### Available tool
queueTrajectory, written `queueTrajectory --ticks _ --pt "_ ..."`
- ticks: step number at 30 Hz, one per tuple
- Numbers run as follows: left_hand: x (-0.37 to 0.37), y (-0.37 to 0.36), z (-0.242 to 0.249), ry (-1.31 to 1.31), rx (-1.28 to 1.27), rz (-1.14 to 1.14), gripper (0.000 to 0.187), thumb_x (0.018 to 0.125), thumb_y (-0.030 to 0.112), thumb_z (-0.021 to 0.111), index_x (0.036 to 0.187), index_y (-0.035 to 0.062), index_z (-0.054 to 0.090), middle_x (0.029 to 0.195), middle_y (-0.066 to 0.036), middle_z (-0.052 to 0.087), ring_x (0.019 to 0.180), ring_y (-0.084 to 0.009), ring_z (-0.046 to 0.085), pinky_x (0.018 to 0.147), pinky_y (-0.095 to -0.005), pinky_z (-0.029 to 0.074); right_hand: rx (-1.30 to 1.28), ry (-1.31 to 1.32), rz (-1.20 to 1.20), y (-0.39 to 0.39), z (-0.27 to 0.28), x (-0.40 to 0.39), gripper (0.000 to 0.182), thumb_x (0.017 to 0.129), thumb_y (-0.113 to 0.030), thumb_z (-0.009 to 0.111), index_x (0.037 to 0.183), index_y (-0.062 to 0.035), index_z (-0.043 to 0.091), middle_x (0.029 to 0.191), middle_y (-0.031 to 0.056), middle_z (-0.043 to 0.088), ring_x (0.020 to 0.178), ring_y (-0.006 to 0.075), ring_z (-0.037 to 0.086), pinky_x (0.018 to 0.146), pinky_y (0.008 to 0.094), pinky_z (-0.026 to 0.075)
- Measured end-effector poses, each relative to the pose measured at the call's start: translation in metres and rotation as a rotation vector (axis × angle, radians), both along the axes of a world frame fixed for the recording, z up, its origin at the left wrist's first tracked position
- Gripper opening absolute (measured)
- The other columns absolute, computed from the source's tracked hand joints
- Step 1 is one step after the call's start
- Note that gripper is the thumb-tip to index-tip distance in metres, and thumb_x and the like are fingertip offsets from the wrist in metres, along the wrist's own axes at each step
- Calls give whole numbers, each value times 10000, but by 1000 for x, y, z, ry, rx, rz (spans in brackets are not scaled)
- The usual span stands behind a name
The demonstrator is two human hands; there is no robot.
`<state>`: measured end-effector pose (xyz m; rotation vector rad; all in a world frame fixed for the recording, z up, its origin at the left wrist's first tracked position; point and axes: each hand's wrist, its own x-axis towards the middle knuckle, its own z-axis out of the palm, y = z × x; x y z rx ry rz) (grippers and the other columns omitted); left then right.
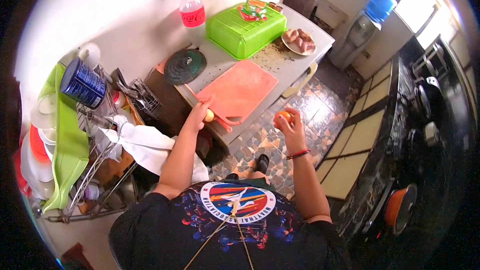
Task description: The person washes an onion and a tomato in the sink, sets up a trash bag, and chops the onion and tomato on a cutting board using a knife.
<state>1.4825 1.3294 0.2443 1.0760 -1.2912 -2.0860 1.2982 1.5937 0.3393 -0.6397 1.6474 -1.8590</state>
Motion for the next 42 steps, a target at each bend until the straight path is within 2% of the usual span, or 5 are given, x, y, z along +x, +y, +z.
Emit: queueTrajectory --ticks 5,13,16,28,42 --pt "22 4 41 -758 -675 4 666 816 498 634 1189 -34 489 1137 -202 562 1106 -311 530 896 -378 447 158 417 268 -70 -21 -55 496 811 -98 668 1253 -32 452 1003 129 591 886 195 610 742 308 526" --pt "-115 -6 4 -682 -1185 369 326 830 147 527 1125 8 505 1107 -254 529 1051 -407 520 920 -470 418 252 915 668 -190 -27 -107 515 746 -118 691 1225 -108 501 1063 186 563 948 313 568 801 388 481" --pt "-149 -12 -6 -1033 -1240 99 369 839 134 516 1194 41 482 1125 -191 540 1079 -375 504 896 -455 428 175 1235 692 -233 -51 -115 533 750 -113 671 1248 -105 481 1127 189 542 1040 358 522 891 430 444" --pt "-104 44 20 -379 -1074 431 499 783 29 561 1265 52 436 1306 -224 407 1251 -390 372 1033 -450 334 87 1412 799 -256 -40 -118 652 752 -354 687 1306 -112 445 1348 174 421 1278 362 357 1065 504 267" --pt "-41 147 10 -1149 -916 577 780 694 317 738 1350 94 379 1399 -179 323 1267 -398 338 1041 -543 270 -271 1523 1371 -215 -30 -28 560 748 -378 670 1243 -156 532 1346 151 419 1303 330 337 1088 618 119"
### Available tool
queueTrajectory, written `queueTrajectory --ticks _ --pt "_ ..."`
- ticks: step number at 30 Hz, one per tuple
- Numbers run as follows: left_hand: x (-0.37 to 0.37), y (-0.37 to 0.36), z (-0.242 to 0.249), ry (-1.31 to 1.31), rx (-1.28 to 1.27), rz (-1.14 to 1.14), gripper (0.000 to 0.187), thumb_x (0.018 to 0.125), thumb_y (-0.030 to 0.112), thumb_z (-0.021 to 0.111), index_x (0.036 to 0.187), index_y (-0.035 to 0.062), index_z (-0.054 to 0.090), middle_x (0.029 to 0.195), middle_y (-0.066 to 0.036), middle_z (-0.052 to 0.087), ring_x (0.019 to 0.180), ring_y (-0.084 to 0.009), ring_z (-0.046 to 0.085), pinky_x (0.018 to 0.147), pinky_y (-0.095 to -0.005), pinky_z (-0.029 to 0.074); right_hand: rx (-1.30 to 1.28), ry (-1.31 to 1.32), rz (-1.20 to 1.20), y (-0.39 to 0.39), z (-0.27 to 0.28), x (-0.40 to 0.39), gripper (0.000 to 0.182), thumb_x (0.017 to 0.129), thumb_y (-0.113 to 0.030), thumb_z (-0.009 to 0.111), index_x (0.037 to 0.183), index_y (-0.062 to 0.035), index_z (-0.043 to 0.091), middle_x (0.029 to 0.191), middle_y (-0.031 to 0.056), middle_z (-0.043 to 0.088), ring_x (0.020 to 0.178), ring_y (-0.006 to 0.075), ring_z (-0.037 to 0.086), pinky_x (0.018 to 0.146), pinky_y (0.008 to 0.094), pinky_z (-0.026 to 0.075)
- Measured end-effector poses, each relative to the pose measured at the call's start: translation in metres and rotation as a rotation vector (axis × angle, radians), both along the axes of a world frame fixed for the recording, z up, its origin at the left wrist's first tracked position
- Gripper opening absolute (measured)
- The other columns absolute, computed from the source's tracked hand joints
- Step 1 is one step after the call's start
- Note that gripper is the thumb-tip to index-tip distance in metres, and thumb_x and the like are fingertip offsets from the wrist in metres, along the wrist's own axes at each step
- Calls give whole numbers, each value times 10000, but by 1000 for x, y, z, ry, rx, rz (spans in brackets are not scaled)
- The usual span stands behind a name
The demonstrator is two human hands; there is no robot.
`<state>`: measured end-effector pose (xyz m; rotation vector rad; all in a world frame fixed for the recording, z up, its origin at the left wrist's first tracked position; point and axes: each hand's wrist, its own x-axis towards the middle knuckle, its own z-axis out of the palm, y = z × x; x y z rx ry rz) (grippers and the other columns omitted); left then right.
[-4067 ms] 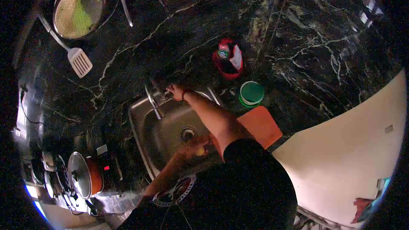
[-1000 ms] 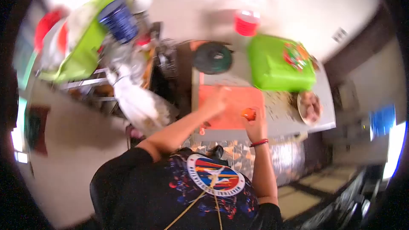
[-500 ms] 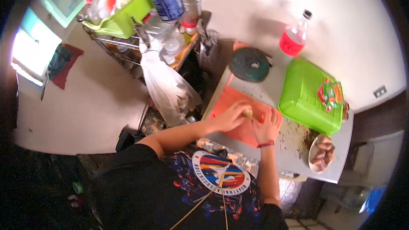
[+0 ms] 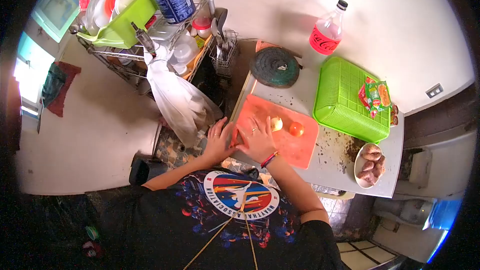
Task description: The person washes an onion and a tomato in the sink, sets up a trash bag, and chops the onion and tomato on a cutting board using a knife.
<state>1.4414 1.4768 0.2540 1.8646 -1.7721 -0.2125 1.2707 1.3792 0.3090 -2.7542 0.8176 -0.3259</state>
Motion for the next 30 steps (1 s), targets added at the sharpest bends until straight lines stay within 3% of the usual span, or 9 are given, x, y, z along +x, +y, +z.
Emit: queueTrajectory --ticks 6,9,14,16,18,20,24,29,30 --pt "39 -7 -19 200 38 -118 569 718 218 684 1222 35 495 1235 -169 500 1150 -365 465 989 -421 380 41 81 48 2 -25 -14 575 748 -370 670 1259 -147 527 1341 133 427 1311 314 334 1120 535 138" --pt "40 -8 -8 275 37 -94 514 690 170 660 1162 14 526 1176 -183 524 1115 -368 484 972 -424 396 50 77 30 5 -27 -13 555 748 -343 670 1245 -135 534 1333 127 443 1299 317 350 1114 518 176" --pt "42 -11 -15 232 32 -136 574 731 299 696 1212 35 527 1218 -195 506 1128 -371 492 975 -433 400 101 -57 50 -1 -31 -10 466 777 -288 653 1189 -87 571 1274 143 500 1240 314 420 1046 477 324" --pt "46 -10 -9 276 42 -108 585 735 315 701 1215 30 526 1246 -221 487 1151 -382 480 987 -438 391 -140 -123 118 -10 -39 -16 395 814 -271 630 1146 -60 589 1226 149 526 1186 317 466 976 432 406" --pt "54 -7 5 299 9 -106 591 743 316 702 1226 31 516 1270 -239 467 1166 -392 469 992 -441 386 -114 -107 15 -12 10 -5 351 834 -258 627 1111 -45 598 1195 160 545 1137 326 503 955 415 427" --pt "64 -5 16 309 -82 -168 578 756 288 699 1236 31 504 1277 -251 454 1172 -400 462 994 -444 382 54 -313 -169 -21 18 1 321 838 -210 624 1098 -23 592 1191 182 550 1117 341 511 945 411 431" --pt "78 5 49 351 -162 -285 478 782 150 681 1221 60 514 1283 -207 445 1173 -373 464 987 -422 394 177 -328 -239 -73 12 15 344 832 -160 617 1133 -2 561 1223 211 517 1127 377 495 949 421 414" --pt "93 21 67 447 -200 -387 408 812 123 641 1196 59 521 1250 -204 460 1151 -371 476 963 -407 417 9 -64 -339 -160 -30 50 454 813 -119 635 1240 -29 508 1282 224 473 1157 379 477 1004 418 384" --pt "97 25 68 452 -211 -401 403 817 118 633 1200 60 520 1253 -202 456 1151 -367 478 960 -404 419 -37 4 -322 -173 -44 51 389 827 -127 616 1196 -38 534 1256 208 498 1155 364 487 990 419 396"
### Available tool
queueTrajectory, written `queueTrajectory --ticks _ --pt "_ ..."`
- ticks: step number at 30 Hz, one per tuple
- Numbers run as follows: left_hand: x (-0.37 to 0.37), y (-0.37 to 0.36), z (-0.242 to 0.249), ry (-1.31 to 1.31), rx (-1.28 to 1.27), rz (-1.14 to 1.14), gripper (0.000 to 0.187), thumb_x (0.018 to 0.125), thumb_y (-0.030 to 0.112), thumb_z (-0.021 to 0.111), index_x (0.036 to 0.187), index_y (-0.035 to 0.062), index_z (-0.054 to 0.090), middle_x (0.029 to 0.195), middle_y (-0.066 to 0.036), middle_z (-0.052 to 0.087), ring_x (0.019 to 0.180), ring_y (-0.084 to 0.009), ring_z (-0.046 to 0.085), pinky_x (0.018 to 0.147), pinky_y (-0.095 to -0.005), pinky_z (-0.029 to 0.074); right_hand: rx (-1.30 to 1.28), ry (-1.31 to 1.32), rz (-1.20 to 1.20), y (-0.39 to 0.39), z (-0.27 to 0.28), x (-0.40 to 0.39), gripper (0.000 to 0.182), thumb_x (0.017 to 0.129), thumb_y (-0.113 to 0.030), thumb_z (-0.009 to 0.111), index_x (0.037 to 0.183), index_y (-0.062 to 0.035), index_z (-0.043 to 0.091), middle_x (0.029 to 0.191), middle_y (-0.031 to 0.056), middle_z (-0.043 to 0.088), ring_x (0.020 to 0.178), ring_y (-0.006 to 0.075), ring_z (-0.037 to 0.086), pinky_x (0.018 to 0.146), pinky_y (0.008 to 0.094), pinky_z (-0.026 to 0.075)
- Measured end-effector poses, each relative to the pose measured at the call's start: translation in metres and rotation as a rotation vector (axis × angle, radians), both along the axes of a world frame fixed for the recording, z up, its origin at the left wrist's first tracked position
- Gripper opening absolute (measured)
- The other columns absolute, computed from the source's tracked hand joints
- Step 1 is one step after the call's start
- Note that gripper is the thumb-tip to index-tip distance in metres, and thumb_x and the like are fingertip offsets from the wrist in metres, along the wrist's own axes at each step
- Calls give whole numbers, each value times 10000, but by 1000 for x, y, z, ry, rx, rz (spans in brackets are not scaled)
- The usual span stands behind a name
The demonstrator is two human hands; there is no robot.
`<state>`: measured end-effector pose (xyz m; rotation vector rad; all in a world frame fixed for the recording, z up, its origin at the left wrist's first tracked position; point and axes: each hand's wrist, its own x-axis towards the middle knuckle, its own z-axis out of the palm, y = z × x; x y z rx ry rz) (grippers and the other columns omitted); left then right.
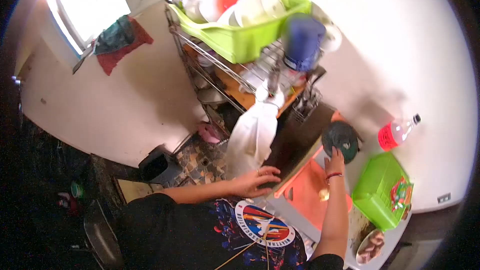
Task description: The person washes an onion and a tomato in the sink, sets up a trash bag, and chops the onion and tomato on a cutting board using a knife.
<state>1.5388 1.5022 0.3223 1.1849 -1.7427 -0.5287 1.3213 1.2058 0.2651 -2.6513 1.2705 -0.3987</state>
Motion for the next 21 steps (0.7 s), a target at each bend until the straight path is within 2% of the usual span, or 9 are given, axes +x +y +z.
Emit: queueTrajectory --ticks 3,5,7,10,13,16,17,19,21 --pt "17 13 8 21 -19 8 390 831 103 610 1208 68 516 1263 -198 446 1144 -361 485 947 -398 429 -97 325 11 -71 -63 -6 196 862 -176 558 1017 -61 596 1149 147 576 1116 316 527 931 422 436" --pt "33 24 19 10 -36 73 391 830 109 610 1208 81 515 1271 -184 445 1136 -352 496 940 -393 433 93 411 -155 -64 -20 7 141 869 -202 534 914 -86 599 1047 104 605 1041 298 556 870 406 459" --pt "46 33 28 21 -44 133 393 828 114 614 1208 89 516 1276 -178 444 1137 -345 499 936 -390 435 108 280 4 -70 -14 0 151 832 -185 585 943 -83 596 1026 132 595 1003 306 558 854 428 451" --pt "61 39 29 17 -11 160 382 832 107 615 1203 91 528 1303 -157 437 1178 -336 477 962 -388 418 -87 173 209 -56 -9 -2 192 811 -159 618 964 -51 576 1024 173 584 1009 328 549 860 454 434" --pt "70 40 40 52 -14 144 372 824 67 610 1189 86 539 1310 -147 437 1189 -326 475 972 -386 416 13 239 107 -57 -7 3 248 799 -151 645 988 -19 555 1036 207 572 1023 350 536 876 465 421" --pt "79 38 50 87 -118 105 374 813 25 608 1178 84 551 1288 -141 458 1154 -306 506 958 -382 429 -110 -72 -3 -69 -15 4 276 805 -166 645 1015 -13 554 1037 209 573 992 355 541 866 444 422" --pt "84 43 61 110 -134 121 321 832 38 603 1150 64 569 1264 -136 481 1146 -289 515 956 -383 431 -192 -198 -68 -73 -7 0 272 802 -157 637 1015 -9 554 1019 206 579 965 352 551 855 435 428" --pt "95 51 74 280 -77 82 285 849 51 599 1134 43 581 1250 -134 494 1159 -271 508 969 -388 422 -355 -451 -185 -49 48 16 266 796 -138 622 1014 1 554 983 201 591 910 347 570 835 417 439" --pt "103 58 91 253 -114 88 288 851 63 611 1137 37 586 1242 -142 500 1182 -272 488 997 -389 396 -135 -543 -96 21 137 25 241 798 -125 595 992 13 559 932 194 599 856 332 585 803 391 453"
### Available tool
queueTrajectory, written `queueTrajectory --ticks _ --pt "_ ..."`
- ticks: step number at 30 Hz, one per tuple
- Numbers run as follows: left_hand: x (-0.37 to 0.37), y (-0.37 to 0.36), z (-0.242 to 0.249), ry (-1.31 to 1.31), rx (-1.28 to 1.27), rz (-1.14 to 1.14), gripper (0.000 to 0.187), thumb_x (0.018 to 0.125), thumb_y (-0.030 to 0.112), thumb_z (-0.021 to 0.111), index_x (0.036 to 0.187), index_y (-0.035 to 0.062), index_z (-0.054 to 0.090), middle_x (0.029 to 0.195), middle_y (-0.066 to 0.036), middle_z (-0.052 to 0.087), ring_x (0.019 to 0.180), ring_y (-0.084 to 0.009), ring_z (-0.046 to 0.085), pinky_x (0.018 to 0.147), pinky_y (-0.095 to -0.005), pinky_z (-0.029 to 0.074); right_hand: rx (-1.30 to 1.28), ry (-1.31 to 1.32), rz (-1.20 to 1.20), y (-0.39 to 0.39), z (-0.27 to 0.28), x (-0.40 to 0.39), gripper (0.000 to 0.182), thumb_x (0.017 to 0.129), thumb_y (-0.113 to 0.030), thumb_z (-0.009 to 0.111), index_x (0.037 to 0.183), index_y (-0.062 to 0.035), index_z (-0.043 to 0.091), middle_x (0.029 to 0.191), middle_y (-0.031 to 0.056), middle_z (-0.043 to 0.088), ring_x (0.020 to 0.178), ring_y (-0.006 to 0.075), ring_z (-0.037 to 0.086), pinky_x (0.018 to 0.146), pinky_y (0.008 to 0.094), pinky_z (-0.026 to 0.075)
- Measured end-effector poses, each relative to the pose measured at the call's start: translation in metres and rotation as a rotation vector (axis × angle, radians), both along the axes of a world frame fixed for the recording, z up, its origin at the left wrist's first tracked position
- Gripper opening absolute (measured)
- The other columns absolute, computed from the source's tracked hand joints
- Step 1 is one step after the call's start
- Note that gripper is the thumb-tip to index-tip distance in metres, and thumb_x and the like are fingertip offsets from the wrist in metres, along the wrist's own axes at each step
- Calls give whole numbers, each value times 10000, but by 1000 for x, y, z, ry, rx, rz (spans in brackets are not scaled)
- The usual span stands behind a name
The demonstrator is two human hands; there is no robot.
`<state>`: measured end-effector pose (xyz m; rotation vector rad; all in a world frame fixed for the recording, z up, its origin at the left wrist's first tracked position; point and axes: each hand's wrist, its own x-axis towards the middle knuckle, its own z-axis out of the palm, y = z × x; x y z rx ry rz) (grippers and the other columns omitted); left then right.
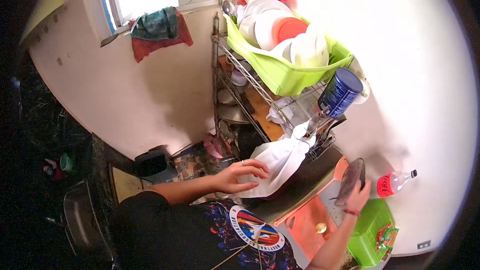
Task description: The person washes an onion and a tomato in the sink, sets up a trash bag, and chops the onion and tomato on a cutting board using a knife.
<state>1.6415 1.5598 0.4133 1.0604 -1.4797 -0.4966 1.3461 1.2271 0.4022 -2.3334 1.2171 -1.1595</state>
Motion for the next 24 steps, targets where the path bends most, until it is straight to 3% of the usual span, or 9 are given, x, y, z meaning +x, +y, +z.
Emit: queueTrajectory --ticks 2,7,8,10,11,12,18,21,24 --pt "3 5 14 -90 -57 62 298 845 59 621 1140 38 585 1243 -150 496 1190 -285 479 1011 -390 381 171 18 175 63 74 4 225 789 -114 584 969 21 565 884 182 602 810 313 594 768 368 465" --pt "-13 -3 31 -266 -19 73 1112 674 504 775 1469 50 145 1507 -212 153 1391 -356 183 1114 -449 185 282 198 961 144 111 33 265 715 -91 648 954 9 594 847 136 609 786 256 612 707 344 483" --pt "-18 -2 30 -135 -36 71 866 732 376 768 1411 91 312 1396 -189 369 1292 -318 368 1048 -401 317 427 193 1170 157 119 57 294 694 -77 664 970 4 600 843 131 609 790 256 617 702 347 486" --pt "-8 8 33 126 237 -272 538 801 272 724 1244 59 504 1154 -145 576 1105 -213 537 933 -345 414 466 244 1333 174 121 92 300 720 -64 663 1010 -3 613 876 138 606 786 261 621 693 341 487" --pt "2 20 38 73 267 -216 409 819 212 704 1158 42 550 1042 -125 609 1005 -202 582 866 -331 446 603 223 1272 184 121 101 295 762 -85 665 1045 -15 618 917 132 602 826 257 613 715 334 484" --pt "16 34 47 20 297 -157 283 836 151 684 1072 24 597 930 -105 643 905 -191 627 799 -318 477 345 190 1269 186 121 115 312 808 -166 680 1072 -15 610 946 111 601 906 232 596 788 327 470" --pt "156 105 157 -535 -10 686 226 752 115 688 960 40 643 902 -123 651 817 -254 640 730 -332 500 634 -293 1224 195 99 148 459 864 -320 654 1159 16 551 1144 136 487 973 229 565 890 345 442" --pt "228 120 233 -513 31 1076 253 849 279 635 975 64 678 898 -118 681 823 -225 648 773 -308 491 681 -287 1205 195 88 159 415 872 -234 643 1183 16 533 1171 138 467 972 231 565 881 346 453" --pt "349 135 296 -785 177 1458 446 874 482 546 1047 91 671 957 -147 683 897 -270 658 809 -394 499 681 -280 1131 197 81 164 363 877 -125 604 1201 16 520 1186 133 459 979 230 564 883 343 452"
